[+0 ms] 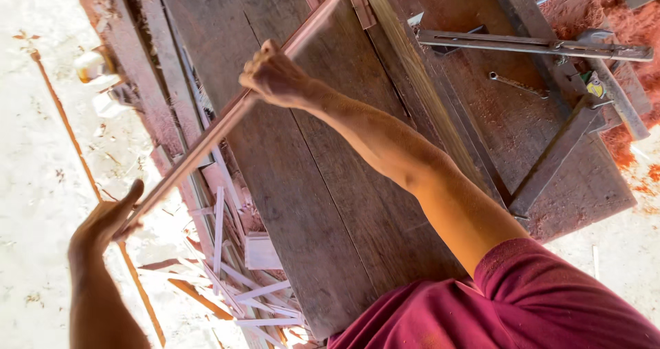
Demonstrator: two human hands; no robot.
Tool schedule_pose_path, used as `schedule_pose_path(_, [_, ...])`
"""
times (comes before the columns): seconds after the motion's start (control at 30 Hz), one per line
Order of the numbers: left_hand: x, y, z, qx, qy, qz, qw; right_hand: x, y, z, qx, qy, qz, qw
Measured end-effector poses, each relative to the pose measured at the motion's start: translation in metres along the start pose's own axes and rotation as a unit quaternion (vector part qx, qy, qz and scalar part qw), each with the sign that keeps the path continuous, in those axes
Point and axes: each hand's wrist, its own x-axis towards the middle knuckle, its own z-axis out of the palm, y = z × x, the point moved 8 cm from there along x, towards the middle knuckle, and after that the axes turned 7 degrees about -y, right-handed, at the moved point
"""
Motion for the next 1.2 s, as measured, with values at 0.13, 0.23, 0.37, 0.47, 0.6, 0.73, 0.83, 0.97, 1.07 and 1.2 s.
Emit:
schedule_pose_path(0.13, [-0.083, -0.108, 0.040, -0.201, -0.087, -0.060, 0.974, -0.016, -0.084, -0.011, 0.094, -0.181, -0.054, 0.978])
schedule_pose_path(0.23, [-0.067, -0.225, 0.102, -0.370, -0.073, 0.024, 0.926, -0.061, -0.130, -0.011, 0.166, -0.343, 0.001, 0.925])
schedule_pose_path(0.37, [-0.129, -0.214, 0.197, -0.439, -0.017, 0.030, 0.898, -0.139, -0.164, 0.019, 0.208, -0.478, 0.078, 0.850])
schedule_pose_path(0.47, [-0.116, -0.231, 0.222, -0.418, 0.100, 0.038, 0.902, -0.179, -0.176, 0.058, 0.145, -0.339, 0.059, 0.928])
schedule_pose_path(0.6, [-0.122, -0.214, 0.221, -0.304, 0.166, 0.048, 0.937, -0.230, -0.184, -0.004, 0.171, -0.172, 0.095, 0.965])
schedule_pose_path(0.73, [-0.108, -0.197, 0.209, -0.373, 0.213, 0.147, 0.891, -0.291, -0.177, -0.054, 0.137, -0.384, 0.159, 0.899])
schedule_pose_path(0.83, [-0.131, -0.147, 0.204, -0.330, 0.162, 0.221, 0.904, -0.313, -0.158, -0.055, 0.130, -0.391, 0.183, 0.893])
schedule_pose_path(0.97, [-0.067, -0.179, 0.218, -0.300, 0.158, 0.246, 0.908, -0.305, -0.127, -0.016, 0.114, -0.242, 0.179, 0.947])
schedule_pose_path(1.07, [-0.095, -0.173, 0.215, -0.252, 0.264, 0.214, 0.906, -0.321, -0.106, -0.071, 0.108, 0.016, 0.219, 0.970])
schedule_pose_path(1.2, [-0.074, -0.235, 0.202, -0.265, 0.421, 0.218, 0.840, -0.399, -0.056, -0.062, 0.059, 0.041, 0.338, 0.938])
